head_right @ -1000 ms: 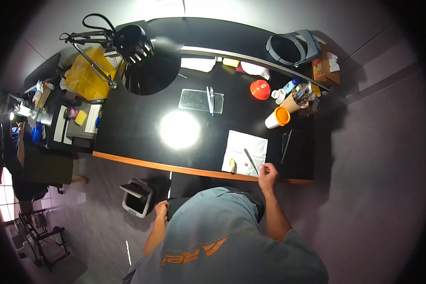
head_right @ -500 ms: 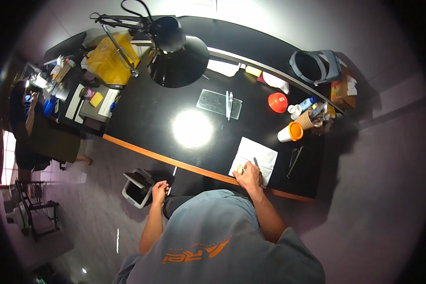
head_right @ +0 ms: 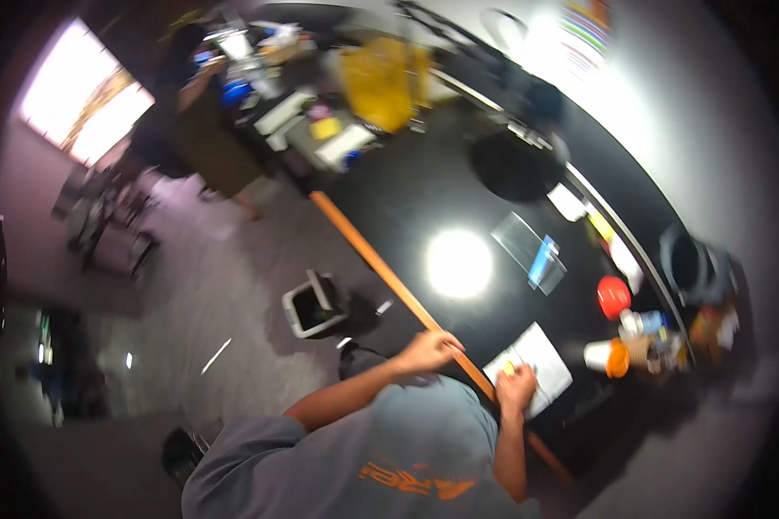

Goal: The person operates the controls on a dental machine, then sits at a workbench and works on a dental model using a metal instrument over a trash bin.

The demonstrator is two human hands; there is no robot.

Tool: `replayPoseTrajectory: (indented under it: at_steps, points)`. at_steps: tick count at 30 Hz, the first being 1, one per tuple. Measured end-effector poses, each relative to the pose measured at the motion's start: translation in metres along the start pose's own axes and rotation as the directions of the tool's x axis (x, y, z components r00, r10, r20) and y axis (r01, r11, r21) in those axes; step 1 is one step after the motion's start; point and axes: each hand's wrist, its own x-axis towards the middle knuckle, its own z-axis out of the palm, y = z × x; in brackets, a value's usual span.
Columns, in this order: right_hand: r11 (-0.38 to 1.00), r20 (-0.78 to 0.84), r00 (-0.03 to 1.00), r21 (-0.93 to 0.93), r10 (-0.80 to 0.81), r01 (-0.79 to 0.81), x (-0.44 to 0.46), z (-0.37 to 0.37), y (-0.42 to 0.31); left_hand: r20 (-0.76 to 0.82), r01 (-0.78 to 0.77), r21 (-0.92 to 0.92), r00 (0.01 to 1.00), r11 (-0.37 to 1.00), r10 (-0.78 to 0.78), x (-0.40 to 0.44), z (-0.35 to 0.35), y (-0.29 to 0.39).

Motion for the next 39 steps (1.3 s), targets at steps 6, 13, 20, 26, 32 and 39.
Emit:
replayPoseTrajectory:
  at_steps: [6, 13, 20, 26, 32, 39]
  points:
    - [0.930, 0.080, 0.926, 0.041, -0.368, 0.366, 0.014, -0.013, -0.012, 0.070, -0.197, -0.032, 0.977, 0.980, 0.199, 0.020, 0.048, -0.021]
    - [0.867, 0.267, 0.826, 0.199, -0.497, 0.458, 0.021, -0.037, -0.084, 0.313, 0.141, -0.134, 0.945, 0.981, -0.093, 0.033, 0.056, 0.010]
    - [0.696, 0.213, 0.669, 0.342, -0.712, 0.632, 0.041, -0.056, -0.117, 0.178, 0.050, -0.452, 0.983, 0.891, 0.035, 0.035, 0.049, 0.027]
    - [0.798, 0.189, 0.827, 0.441, -0.529, 0.410, 0.039, -0.078, -0.132, 0.196, 0.102, -0.578, 0.981, 0.810, 0.016, 0.023, 0.020, 0.063]
    - [0.614, 0.299, 0.911, 0.787, -0.284, -0.067, 0.016, -0.061, -0.116, 0.193, 0.139, -0.569, 0.981, 0.810, -0.033, 0.011, 0.007, 0.074]
    - [0.658, 0.228, 0.915, 0.751, -0.332, 0.051, 0.016, -0.079, -0.134, 0.201, 0.149, -0.497, 0.978, 0.855, -0.053, 0.007, 0.009, 0.088]
